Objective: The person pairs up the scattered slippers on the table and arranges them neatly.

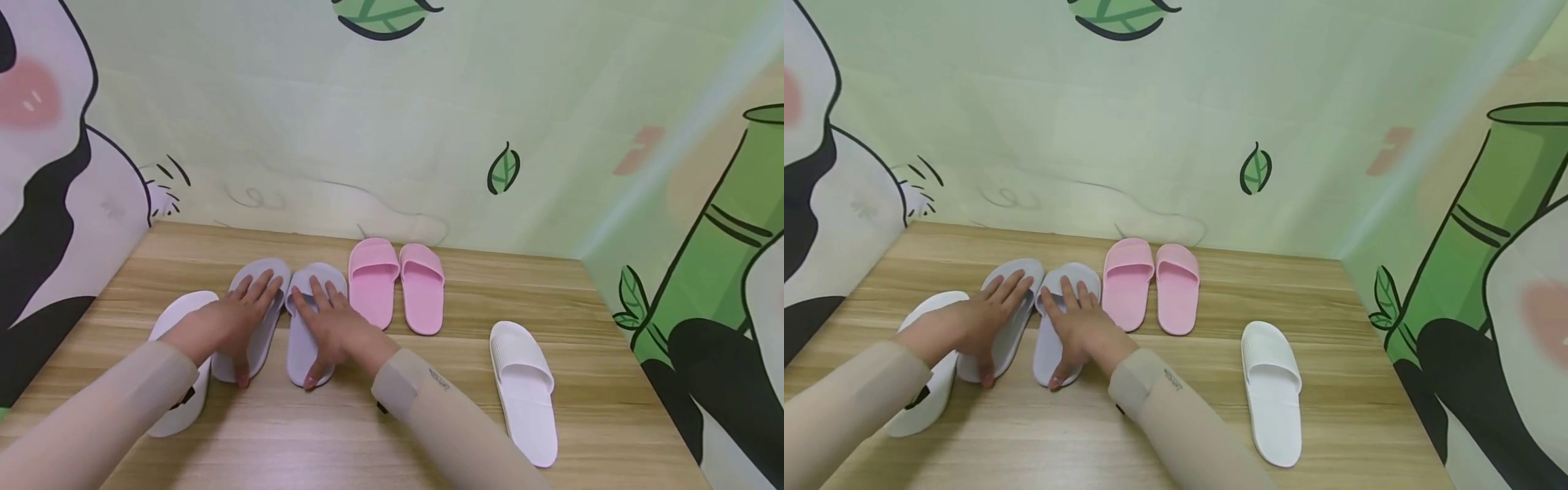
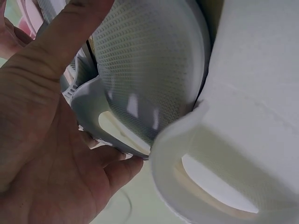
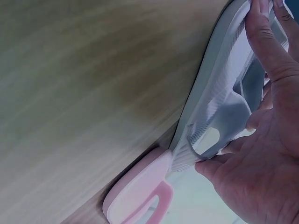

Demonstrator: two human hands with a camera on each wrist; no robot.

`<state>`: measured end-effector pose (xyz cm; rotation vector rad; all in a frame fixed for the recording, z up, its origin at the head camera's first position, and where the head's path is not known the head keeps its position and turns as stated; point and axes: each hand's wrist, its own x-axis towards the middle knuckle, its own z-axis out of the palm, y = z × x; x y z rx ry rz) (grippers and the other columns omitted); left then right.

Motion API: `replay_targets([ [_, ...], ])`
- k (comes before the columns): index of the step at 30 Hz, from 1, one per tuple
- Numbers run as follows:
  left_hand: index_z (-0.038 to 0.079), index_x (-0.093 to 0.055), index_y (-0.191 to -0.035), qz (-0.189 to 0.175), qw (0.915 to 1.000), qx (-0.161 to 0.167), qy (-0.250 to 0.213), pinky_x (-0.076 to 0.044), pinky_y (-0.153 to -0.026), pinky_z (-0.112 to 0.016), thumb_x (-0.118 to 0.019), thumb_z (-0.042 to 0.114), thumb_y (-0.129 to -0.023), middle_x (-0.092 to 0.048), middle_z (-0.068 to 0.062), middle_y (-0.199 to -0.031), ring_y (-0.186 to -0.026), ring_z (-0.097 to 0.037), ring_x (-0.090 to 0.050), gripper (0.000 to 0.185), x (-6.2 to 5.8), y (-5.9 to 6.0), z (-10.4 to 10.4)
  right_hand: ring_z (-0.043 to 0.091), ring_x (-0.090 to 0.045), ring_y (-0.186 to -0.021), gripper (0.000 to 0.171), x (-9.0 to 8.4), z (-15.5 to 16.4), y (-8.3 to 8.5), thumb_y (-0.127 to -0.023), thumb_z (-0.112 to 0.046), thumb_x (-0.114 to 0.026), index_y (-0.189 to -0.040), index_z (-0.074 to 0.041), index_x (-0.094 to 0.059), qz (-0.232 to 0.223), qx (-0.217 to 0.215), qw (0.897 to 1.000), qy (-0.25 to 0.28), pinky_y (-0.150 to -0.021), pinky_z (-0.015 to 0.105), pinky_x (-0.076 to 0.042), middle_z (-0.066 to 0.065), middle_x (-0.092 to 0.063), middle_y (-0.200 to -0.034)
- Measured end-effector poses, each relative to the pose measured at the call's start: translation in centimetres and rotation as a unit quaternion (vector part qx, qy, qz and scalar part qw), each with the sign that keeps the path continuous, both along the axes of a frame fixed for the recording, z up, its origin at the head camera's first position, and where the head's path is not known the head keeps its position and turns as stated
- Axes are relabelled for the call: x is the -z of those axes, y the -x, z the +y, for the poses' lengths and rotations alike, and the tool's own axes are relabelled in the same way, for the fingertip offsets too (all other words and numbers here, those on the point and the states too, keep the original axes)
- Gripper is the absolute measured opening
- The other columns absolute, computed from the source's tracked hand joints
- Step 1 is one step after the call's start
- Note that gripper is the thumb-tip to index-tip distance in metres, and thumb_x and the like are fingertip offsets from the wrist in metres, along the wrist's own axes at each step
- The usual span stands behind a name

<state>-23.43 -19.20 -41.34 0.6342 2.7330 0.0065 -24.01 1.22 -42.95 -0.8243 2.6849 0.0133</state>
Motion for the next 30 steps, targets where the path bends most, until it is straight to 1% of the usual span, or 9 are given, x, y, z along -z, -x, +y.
replay_targets([
  [7, -0.007, -0.007, -0.162, -0.004, 1.0000, -0.002, -0.004, -0.030, -0.117, -0.073, -0.107, 0.044, -0.036, -0.002, -0.037, -0.168, -0.149, -0.066, -0.012, 0.169, -0.3, 1.1, 0.2, 0.033, 0.002, -0.163, 0.154, -0.2, 0.0, 0.9, -0.058, -0.069, -0.091, -0.167, -0.030, 0.011, 0.002, 0.002, 1.000, -0.002, -0.132, 0.042, -0.012, 0.008, 0.015, -0.175],
  [15, -0.006, -0.004, -0.162, -0.013, 0.9999, -0.008, -0.002, -0.026, -0.119, -0.073, -0.107, 0.043, -0.037, 0.000, -0.037, -0.168, -0.150, -0.066, -0.010, 0.169, -0.1, 2.3, 0.2, 0.033, 0.001, -0.163, 0.154, -0.4, -0.1, 1.8, -0.058, -0.069, -0.092, -0.167, -0.030, 0.010, 0.004, 0.006, 1.000, 0.000, -0.132, 0.042, -0.012, 0.008, 0.014, -0.176],
  [21, -0.009, -0.009, -0.161, 0.008, 0.9999, -0.001, -0.006, -0.029, -0.118, -0.072, -0.108, 0.040, -0.037, -0.005, -0.038, -0.167, -0.149, -0.066, -0.015, 0.166, -0.4, 3.1, 0.3, 0.033, 0.001, -0.163, 0.152, -0.6, -0.1, 2.8, -0.060, -0.068, -0.092, -0.167, -0.029, 0.009, 0.009, 0.010, 1.000, -0.005, -0.133, 0.042, -0.011, 0.009, 0.013, -0.176],
  [26, -0.008, -0.009, -0.161, 0.008, 0.9999, -0.008, -0.007, -0.032, -0.113, -0.077, -0.108, 0.039, -0.038, -0.006, -0.037, -0.168, -0.149, -0.066, -0.015, 0.164, -0.7, 3.5, 0.3, 0.034, 0.001, -0.163, 0.151, -0.8, -0.3, 3.4, -0.060, -0.068, -0.091, -0.167, -0.027, 0.008, 0.016, 0.005, 1.000, -0.011, -0.133, 0.042, -0.011, 0.011, 0.012, -0.176],
  [30, -0.007, -0.009, -0.161, 0.000, 0.9999, -0.007, -0.015, -0.035, -0.111, -0.076, -0.108, 0.037, -0.039, -0.006, -0.036, -0.168, -0.149, -0.066, -0.015, 0.163, -0.8, 3.7, 0.1, 0.035, 0.001, -0.163, 0.151, -0.8, -0.5, 3.7, -0.061, -0.067, -0.091, -0.167, -0.027, 0.008, 0.010, 0.000, 1.000, -0.014, -0.133, 0.043, -0.012, 0.012, 0.012, -0.175],
])
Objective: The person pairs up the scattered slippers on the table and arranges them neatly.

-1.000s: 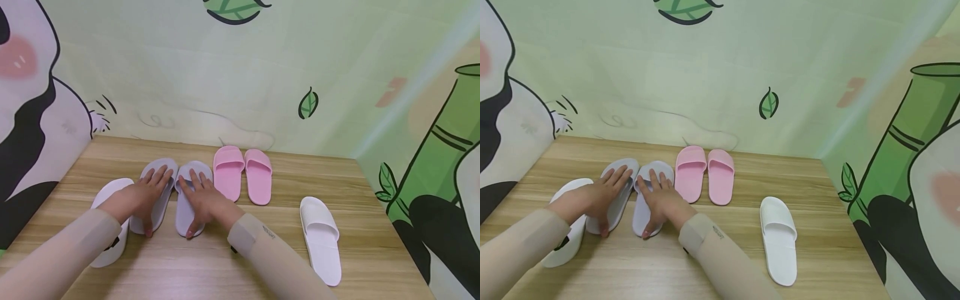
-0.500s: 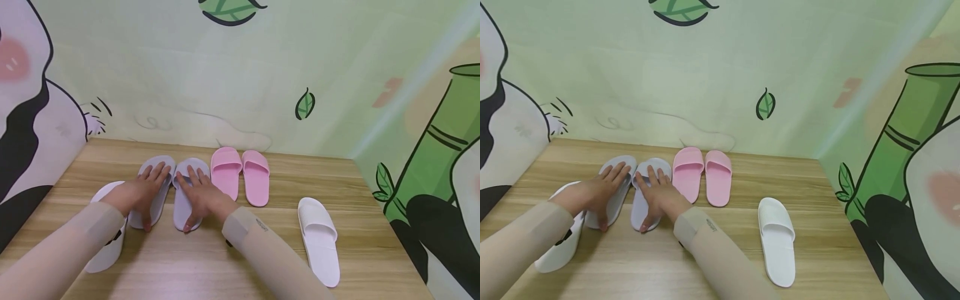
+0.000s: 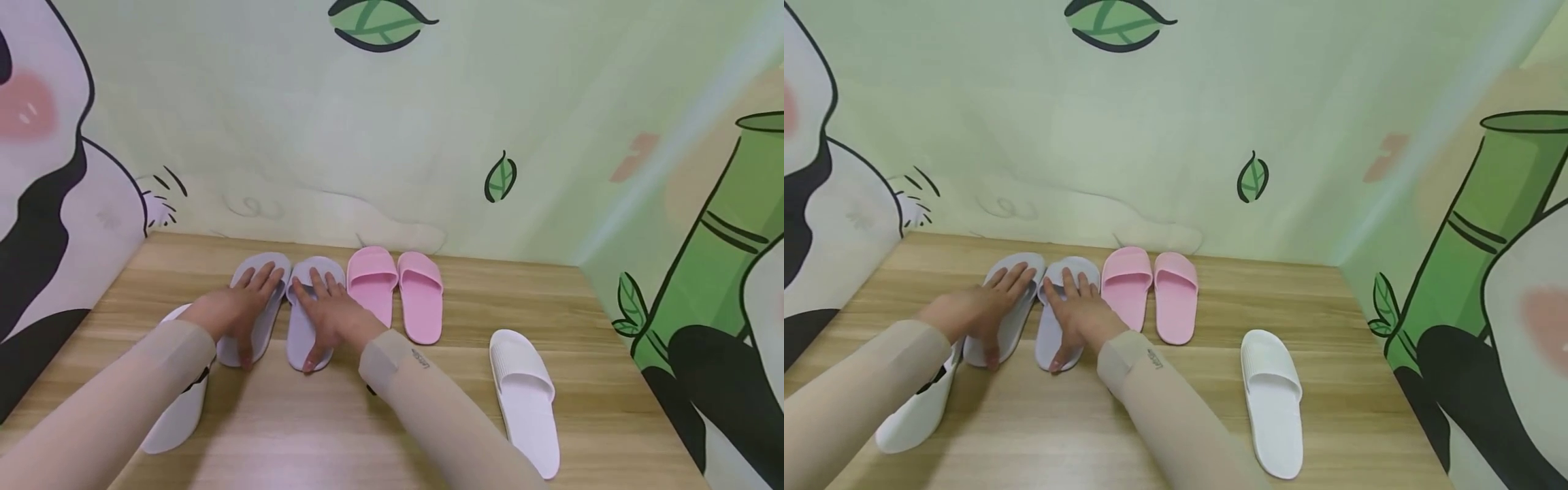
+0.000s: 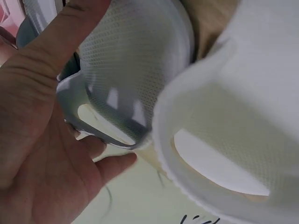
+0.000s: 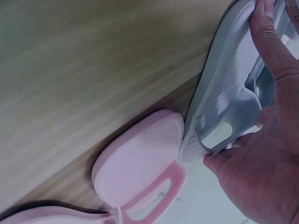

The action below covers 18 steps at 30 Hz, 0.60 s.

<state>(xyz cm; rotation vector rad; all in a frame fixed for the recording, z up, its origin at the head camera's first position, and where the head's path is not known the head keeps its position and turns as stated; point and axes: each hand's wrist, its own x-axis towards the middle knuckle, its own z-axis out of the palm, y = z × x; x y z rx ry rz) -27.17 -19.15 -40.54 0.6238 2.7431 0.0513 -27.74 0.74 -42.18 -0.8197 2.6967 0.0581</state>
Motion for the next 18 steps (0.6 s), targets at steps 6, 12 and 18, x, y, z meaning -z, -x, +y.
replay_targets([
  [6, -0.007, -0.009, -0.162, 0.006, 1.0000, 0.006, -0.002, -0.037, -0.114, -0.071, -0.108, 0.037, -0.039, -0.007, -0.035, -0.168, -0.150, -0.064, -0.015, 0.163, 0.1, 0.5, -0.1, 0.036, -0.001, -0.163, 0.150, 0.0, -0.1, 0.5, -0.063, -0.068, -0.090, -0.167, -0.025, 0.009, 0.009, -0.005, 1.000, -0.013, -0.133, 0.044, -0.014, 0.013, 0.011, -0.175],
  [12, -0.004, -0.010, -0.163, 0.007, 0.9999, -0.008, 0.004, -0.037, -0.113, -0.071, -0.108, 0.036, -0.038, -0.007, -0.032, -0.169, -0.152, -0.059, -0.016, 0.164, 0.0, 1.1, -0.1, 0.036, -0.001, -0.163, 0.149, -0.1, -0.3, 1.1, -0.064, -0.067, -0.090, -0.167, -0.025, 0.009, 0.007, -0.006, 1.000, -0.019, -0.133, 0.044, -0.013, 0.013, 0.010, -0.176],
  [18, 0.000, -0.008, -0.164, 0.006, 0.9997, -0.022, -0.004, -0.039, -0.112, -0.071, -0.108, 0.032, -0.040, -0.006, -0.030, -0.171, -0.155, -0.055, -0.015, 0.162, 0.1, 1.8, -0.3, 0.036, -0.001, -0.163, 0.148, -0.1, -0.3, 1.7, -0.063, -0.067, -0.090, -0.167, -0.027, 0.008, 0.014, 0.006, 1.000, -0.014, -0.132, 0.045, -0.015, 0.011, 0.009, -0.176],
])
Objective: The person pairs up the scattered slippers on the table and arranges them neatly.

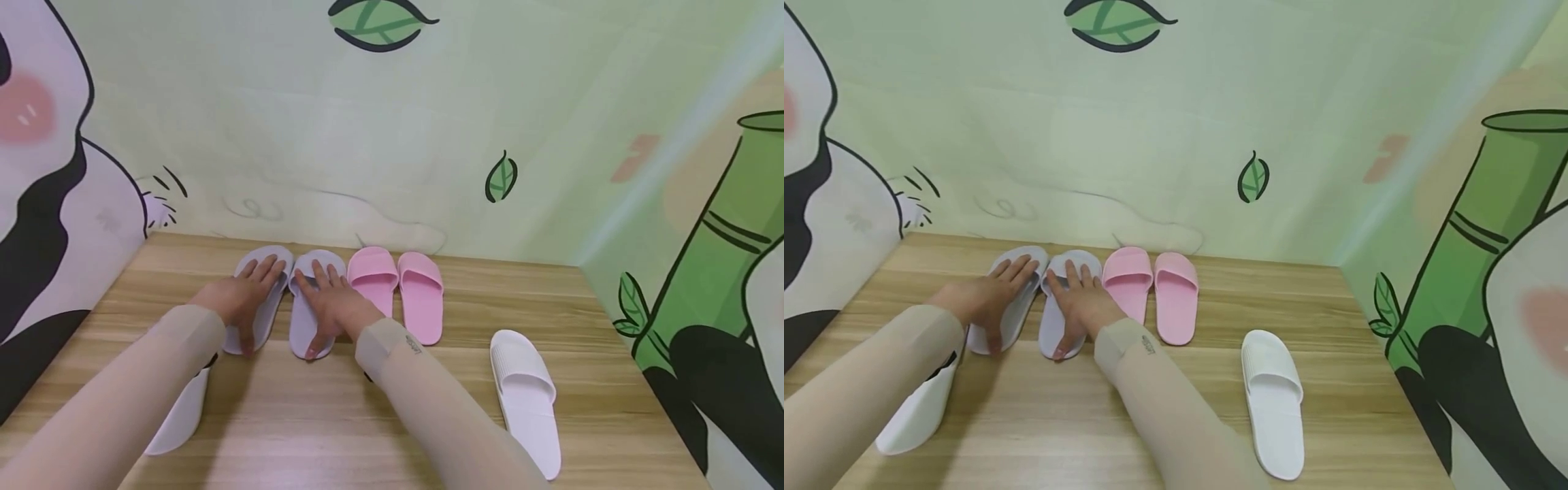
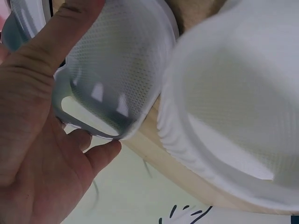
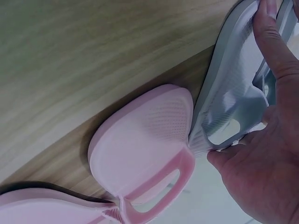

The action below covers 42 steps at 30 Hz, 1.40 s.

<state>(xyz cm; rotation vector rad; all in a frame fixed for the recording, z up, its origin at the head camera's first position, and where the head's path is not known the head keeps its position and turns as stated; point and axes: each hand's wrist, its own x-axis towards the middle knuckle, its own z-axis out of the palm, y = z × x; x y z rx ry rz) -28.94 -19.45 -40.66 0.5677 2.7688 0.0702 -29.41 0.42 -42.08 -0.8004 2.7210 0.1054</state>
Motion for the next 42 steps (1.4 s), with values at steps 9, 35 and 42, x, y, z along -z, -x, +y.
replay_targets([
  [9, 0.001, -0.010, -0.165, 0.013, 0.9999, -0.002, -0.005, -0.043, -0.109, -0.070, -0.107, 0.031, -0.043, -0.009, -0.029, -0.171, -0.155, -0.054, -0.017, 0.158, -0.5, 0.0, -0.1, 0.036, -0.002, -0.163, 0.149, -0.2, -0.2, 0.7, -0.062, -0.067, -0.091, -0.167, -0.027, 0.007, 0.005, 0.002, 1.000, 0.000, -0.133, 0.043, -0.013, 0.012, 0.010, -0.176],
  [35, -0.003, -0.014, -0.163, 0.046, 0.9987, 0.001, 0.020, -0.037, -0.115, -0.069, -0.107, 0.031, -0.044, -0.013, -0.030, -0.170, -0.152, -0.056, -0.023, 0.156, -0.6, 0.1, 0.7, 0.034, -0.014, -0.162, 0.148, -0.3, -0.4, 1.0, -0.061, -0.065, -0.093, -0.168, -0.024, 0.000, 0.024, 0.001, 1.000, 0.000, -0.131, 0.044, -0.022, 0.010, -0.002, -0.177],
  [42, -0.003, -0.014, -0.163, 0.047, 0.9987, -0.001, 0.020, -0.039, -0.113, -0.070, -0.107, 0.031, -0.044, -0.013, -0.031, -0.169, -0.151, -0.058, -0.024, 0.155, -0.3, 0.1, 0.7, 0.034, -0.012, -0.162, 0.147, -0.2, -0.4, 0.9, -0.063, -0.064, -0.092, -0.168, -0.025, 0.002, 0.016, 0.004, 1.000, -0.001, -0.131, 0.043, -0.021, 0.008, 0.000, -0.177],
])
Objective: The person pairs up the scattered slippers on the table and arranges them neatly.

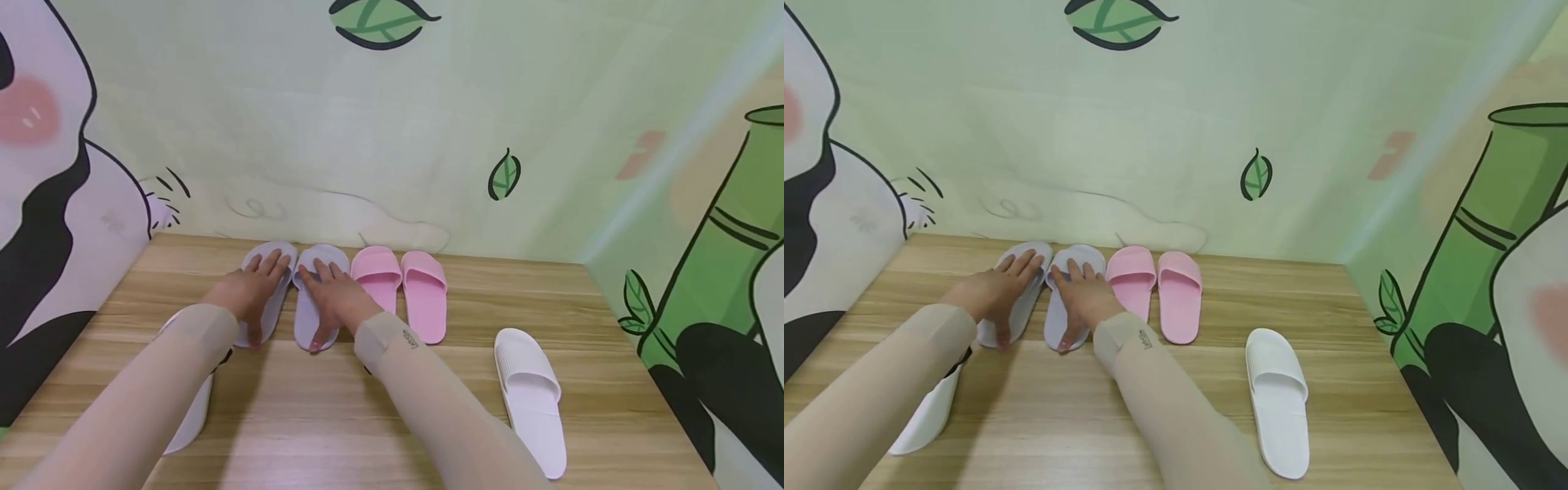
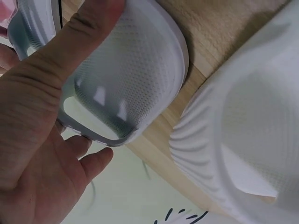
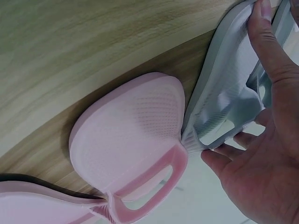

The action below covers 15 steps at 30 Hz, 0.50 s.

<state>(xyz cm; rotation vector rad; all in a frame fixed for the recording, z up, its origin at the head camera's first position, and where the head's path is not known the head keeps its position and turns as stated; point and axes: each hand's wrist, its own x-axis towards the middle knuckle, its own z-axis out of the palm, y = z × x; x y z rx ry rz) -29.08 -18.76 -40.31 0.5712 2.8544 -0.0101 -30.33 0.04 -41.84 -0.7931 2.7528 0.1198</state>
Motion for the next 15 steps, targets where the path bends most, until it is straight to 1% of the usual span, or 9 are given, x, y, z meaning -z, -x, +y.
replay_targets([
  [8, 0.000, -0.010, -0.165, -0.031, 0.9993, -0.014, -0.019, -0.039, -0.113, -0.069, -0.107, 0.028, -0.045, -0.008, -0.028, -0.171, -0.154, -0.055, -0.018, 0.157, -0.06, 0.21, -0.28, 0.035, -0.014, -0.162, 0.146, -0.32, 0.00, -0.10, -0.063, -0.064, -0.093, -0.168, -0.023, -0.001, 0.001, -0.008, 1.000, -0.001, -0.131, 0.044, -0.023, 0.010, -0.003, -0.176],
  [11, 0.000, -0.010, -0.165, -0.040, 0.9988, -0.012, -0.024, -0.039, -0.114, -0.069, -0.107, 0.027, -0.045, -0.008, -0.028, -0.172, -0.155, -0.054, -0.016, 0.157, -0.12, 0.39, -0.35, 0.035, -0.012, -0.162, 0.145, -0.39, 0.09, -0.03, -0.064, -0.062, -0.093, -0.168, -0.022, -0.001, -0.005, -0.008, 1.000, 0.002, -0.131, 0.044, -0.021, 0.010, -0.002, -0.176],
  [15, 0.002, -0.009, -0.165, -0.049, 0.9984, -0.005, -0.028, -0.038, -0.114, -0.070, -0.107, 0.029, -0.045, -0.008, -0.027, -0.172, -0.155, -0.054, -0.016, 0.157, -0.09, 0.62, -0.58, 0.035, -0.010, -0.162, 0.143, -0.38, 0.15, 0.09, -0.066, -0.061, -0.093, -0.168, -0.023, 0.000, -0.025, -0.001, 1.000, 0.012, -0.131, 0.044, -0.020, 0.009, -0.001, -0.177],
])
